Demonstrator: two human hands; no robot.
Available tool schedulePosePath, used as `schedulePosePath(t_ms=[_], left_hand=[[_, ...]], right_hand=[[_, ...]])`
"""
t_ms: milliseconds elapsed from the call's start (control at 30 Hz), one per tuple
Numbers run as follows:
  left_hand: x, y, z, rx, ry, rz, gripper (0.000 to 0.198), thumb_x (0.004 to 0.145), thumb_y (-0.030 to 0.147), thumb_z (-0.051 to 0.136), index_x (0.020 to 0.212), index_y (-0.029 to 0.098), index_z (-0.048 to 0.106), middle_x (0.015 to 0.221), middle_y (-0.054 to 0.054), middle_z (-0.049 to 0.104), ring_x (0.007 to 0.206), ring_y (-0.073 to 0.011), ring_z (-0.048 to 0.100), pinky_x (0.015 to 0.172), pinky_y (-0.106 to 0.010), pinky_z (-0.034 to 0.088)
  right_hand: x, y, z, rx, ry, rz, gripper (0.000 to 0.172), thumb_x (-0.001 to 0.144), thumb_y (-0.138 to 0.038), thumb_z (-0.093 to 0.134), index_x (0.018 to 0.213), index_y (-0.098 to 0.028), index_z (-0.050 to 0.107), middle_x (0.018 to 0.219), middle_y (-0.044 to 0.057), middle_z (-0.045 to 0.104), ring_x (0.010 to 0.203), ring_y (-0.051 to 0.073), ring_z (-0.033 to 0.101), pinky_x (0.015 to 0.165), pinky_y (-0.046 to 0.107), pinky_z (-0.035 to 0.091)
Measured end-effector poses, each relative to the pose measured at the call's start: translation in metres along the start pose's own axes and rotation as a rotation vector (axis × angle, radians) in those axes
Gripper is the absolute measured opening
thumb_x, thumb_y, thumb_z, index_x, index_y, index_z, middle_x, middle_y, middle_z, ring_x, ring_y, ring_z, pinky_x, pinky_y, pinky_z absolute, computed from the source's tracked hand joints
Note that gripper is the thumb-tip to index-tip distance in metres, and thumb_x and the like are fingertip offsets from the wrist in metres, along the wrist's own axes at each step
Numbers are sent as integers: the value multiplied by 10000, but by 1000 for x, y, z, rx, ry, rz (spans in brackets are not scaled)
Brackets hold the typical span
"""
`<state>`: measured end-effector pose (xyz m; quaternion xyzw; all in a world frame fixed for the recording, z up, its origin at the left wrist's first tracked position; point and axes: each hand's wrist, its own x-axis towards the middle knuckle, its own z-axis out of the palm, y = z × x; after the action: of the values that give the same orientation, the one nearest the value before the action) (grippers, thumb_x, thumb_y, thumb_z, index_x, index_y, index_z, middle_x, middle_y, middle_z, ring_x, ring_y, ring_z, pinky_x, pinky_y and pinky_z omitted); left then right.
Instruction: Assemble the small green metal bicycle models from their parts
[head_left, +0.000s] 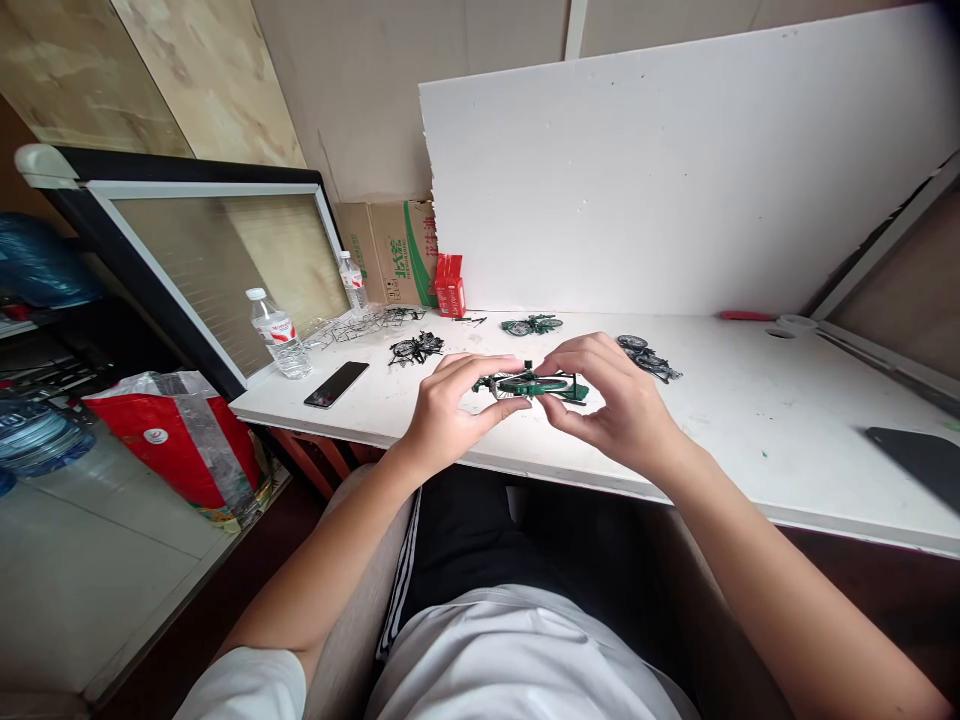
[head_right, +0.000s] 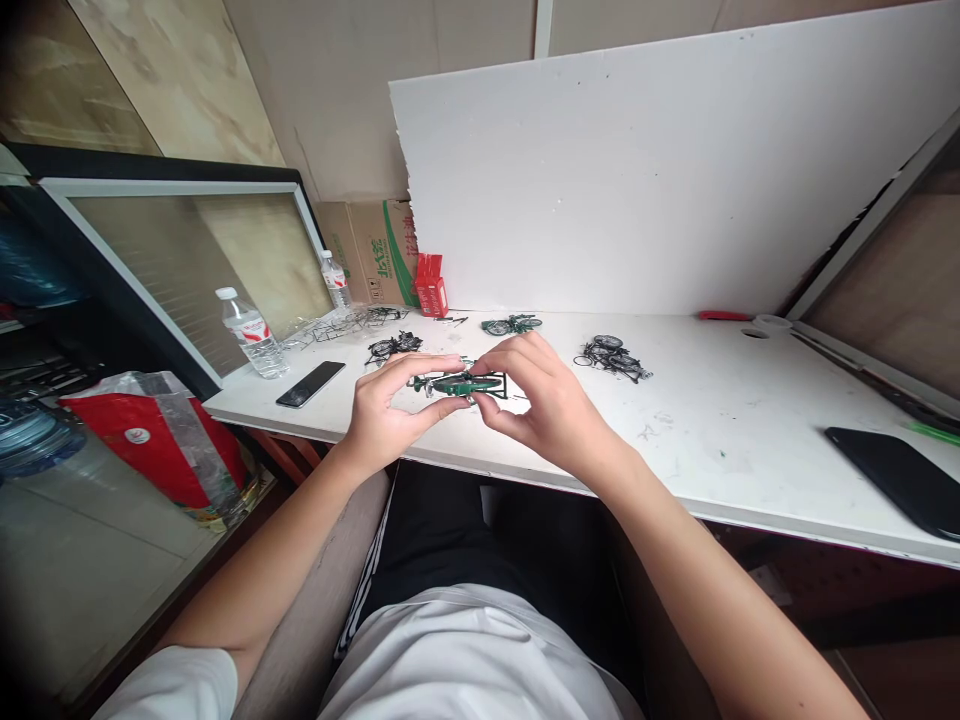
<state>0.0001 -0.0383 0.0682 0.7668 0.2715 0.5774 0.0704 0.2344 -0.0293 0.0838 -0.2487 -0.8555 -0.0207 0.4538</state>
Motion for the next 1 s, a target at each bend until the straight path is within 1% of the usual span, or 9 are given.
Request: schedulePosePath(t_ms=[100,233,367,500,733,900,1000], left_hand=[[1,-3,-2,15,3,40,370,802,382,944,1137,273,828,1185,-98,828,1133,-303,764,1075,-465,564],[2,-5,-4,8,29,91,378,805,364,942,1156,280,829,1168,-89,834,1100,-289,768,1073,-459,557],[2,-7,-4,14,35,71,360,807,386,938,1134,273,836,1157,-94,836,1091,-291,765,1079,-472,551],[2,-8,-4,4,37,50,347,809,396,936,1122,277,840,1144,-93,838,1087,-290,763,1081,-478,550],[2,-12,-4,-22,34,66,280,848,366,908,1107,279,842,1151,-94,837,1111,-289,770,1068,-476,558],[2,-10,-5,-62,21,-14,257,851,381,905,1068,262,837,1144,-103,834,1118,-292,771,1070,-472,568],[2,-8,-5,-156,-27,-111,276,889,389,874,1104,226,814,1179,-115,823,1136,-275,771,1065,-432,578]], right_hand=[[0,1,1,7,7,-8,191,978,-314,719,1167,-308,688,1067,79,747,1018,320,683,928,524,554],[0,4,0,0,28,-2,190,982,-299,715,1169,-301,684,1074,80,739,1016,310,684,908,501,555],[-1,9,1,-16,44,-19,205,979,-281,716,1179,-292,671,1069,79,738,1003,299,687,903,490,554],[-1,11,3,-20,43,1,209,965,-292,729,1166,-292,673,1069,82,746,998,304,691,903,500,558],[1,6,2,-15,58,-9,167,973,-282,713,1135,-292,672,1044,80,748,971,295,696,885,489,562],[1,2,1,5,38,42,158,971,-314,721,1123,-288,687,1044,80,755,987,301,698,892,484,564],[0,3,0,41,-5,81,162,968,-337,738,1115,-286,693,1056,77,759,991,294,700,890,463,568]])
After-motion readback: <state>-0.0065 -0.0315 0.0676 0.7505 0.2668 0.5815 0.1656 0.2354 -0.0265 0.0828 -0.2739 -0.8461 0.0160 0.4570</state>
